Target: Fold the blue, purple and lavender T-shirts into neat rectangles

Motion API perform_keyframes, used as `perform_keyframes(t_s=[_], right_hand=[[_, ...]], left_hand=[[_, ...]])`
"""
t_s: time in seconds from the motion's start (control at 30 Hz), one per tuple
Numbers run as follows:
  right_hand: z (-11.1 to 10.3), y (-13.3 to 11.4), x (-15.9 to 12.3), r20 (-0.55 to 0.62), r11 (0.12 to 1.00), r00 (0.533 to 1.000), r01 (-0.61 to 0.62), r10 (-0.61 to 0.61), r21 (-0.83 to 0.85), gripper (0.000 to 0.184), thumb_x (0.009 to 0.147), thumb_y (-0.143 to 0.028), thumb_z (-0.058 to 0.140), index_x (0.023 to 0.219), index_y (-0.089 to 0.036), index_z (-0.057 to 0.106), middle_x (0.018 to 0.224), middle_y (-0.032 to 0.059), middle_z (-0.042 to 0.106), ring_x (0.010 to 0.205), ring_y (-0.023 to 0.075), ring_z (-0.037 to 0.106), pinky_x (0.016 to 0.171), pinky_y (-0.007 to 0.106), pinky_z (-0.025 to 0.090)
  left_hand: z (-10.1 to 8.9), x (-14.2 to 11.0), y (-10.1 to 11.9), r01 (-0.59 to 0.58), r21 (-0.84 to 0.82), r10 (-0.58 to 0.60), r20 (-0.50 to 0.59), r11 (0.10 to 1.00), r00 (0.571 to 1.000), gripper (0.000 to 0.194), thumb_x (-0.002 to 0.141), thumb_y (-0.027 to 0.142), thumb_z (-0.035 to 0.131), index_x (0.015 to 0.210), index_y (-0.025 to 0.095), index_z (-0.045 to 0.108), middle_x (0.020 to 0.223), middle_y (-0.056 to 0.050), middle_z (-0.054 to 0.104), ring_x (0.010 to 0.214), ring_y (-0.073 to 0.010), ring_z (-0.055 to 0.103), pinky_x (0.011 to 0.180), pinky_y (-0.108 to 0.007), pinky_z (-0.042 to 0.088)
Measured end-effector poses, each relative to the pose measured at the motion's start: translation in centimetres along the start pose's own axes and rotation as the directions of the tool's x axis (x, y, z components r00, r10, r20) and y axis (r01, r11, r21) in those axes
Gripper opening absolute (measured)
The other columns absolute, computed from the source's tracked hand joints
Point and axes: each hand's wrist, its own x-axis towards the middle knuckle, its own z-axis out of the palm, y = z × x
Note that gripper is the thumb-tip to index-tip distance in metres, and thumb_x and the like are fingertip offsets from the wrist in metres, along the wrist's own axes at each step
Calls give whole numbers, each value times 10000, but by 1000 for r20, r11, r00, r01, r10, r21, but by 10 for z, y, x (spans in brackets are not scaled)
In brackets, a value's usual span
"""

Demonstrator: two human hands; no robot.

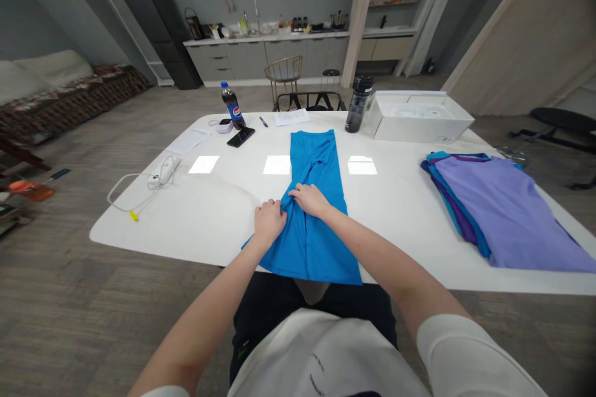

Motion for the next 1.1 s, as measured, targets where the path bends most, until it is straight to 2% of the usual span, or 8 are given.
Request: perform_keyframes(t_s=[0.1, 0.27, 0.4, 0.53, 0.63, 0.87, 1.0, 1.1], right_hand=[[-3, -12, 7, 37, 1000, 999, -17, 18, -26, 274, 1026, -198, 448, 1138, -248, 693, 1140, 84, 639, 992, 230, 609, 822, 342, 383], [-14, -11, 3, 14, 999, 999, -46, 47, -28, 236, 986, -166, 483, 1104, -217, 681, 1118, 89, 650, 1000, 238, 613, 791, 326, 396], [-22, 0, -12, -50, 996, 995, -88, 87, -14, 224, 975, -182, 504, 1118, -213, 674, 1123, 88, 654, 971, 239, 614, 769, 318, 404], [-31, 14, -34, -111, 989, 983, -147, 146, 3, 223, 973, -196, 507, 1129, -216, 664, 1128, 84, 649, 985, 244, 613, 759, 313, 418], [-34, 16, -53, -151, 982, 971, -189, 186, -2, 234, 982, -218, 501, 1157, -208, 656, 1128, 94, 646, 979, 249, 614, 770, 319, 427], [-22, -11, -92, -100, 988, 984, -149, 145, -31, 288, 960, -162, 514, 1184, -221, 685, 1170, 97, 645, 1026, 248, 613, 841, 321, 433], [-29, -8, -116, -209, 980, 957, -196, 199, 34, 297, 970, -143, 482, 1185, -213, 675, 1174, 91, 633, 1033, 235, 613, 862, 308, 443], [-33, -2, -139, -173, 978, 963, -201, 208, 55, 276, 961, -154, 508, 1165, -214, 684, 1175, 82, 626, 1021, 224, 618, 849, 296, 447]], left_hand=[[-6, -21, -12, 46, 42, -47, 21, 998, 999, 279, 940, 291, 480, 1087, 155, 674, 1033, -145, 725, 1025, -324, 656, 883, -440, 407], [-14, -58, -37, 58, 26, -60, 63, 998, 996, 276, 948, 326, 478, 1007, 165, 696, 918, -148, 746, 968, -327, 686, 881, -440, 393], [-32, -88, -40, -9, -81, 5, -60, 997, 998, 260, 973, 315, 485, 1066, 186, 691, 840, -97, 753, 872, -282, 706, 932, -426, 385], [-58, -112, -16, -165, -143, 131, -219, 976, 967, 193, 982, 290, 528, 1038, 200, 690, 805, -55, 743, 826, -249, 696, 947, -408, 386], [-68, -121, 10, -286, -172, 236, -261, 943, 936, 127, 971, 242, 562, 1031, 217, 671, 876, -40, 742, 872, -235, 684, 895, -390, 398], [-48, -129, 52, -405, -91, 360, -312, 910, 879, 159, 1019, 276, 503, 966, 204, 635, 972, -83, 699, 969, -247, 637, 912, -416, 385], [-40, -133, 69, -531, -33, 505, -266, 847, 821, 215, 1042, 238, 427, 1000, 186, 631, 915, -78, 699, 931, -238, 640, 930, -426, 380], [-37, -132, 80, -633, -76, 623, -126, 770, 772, 202, 1034, 256, 457, 1013, 188, 647, 934, -76, 710, 927, -232, 650, 882, -393, 408]])
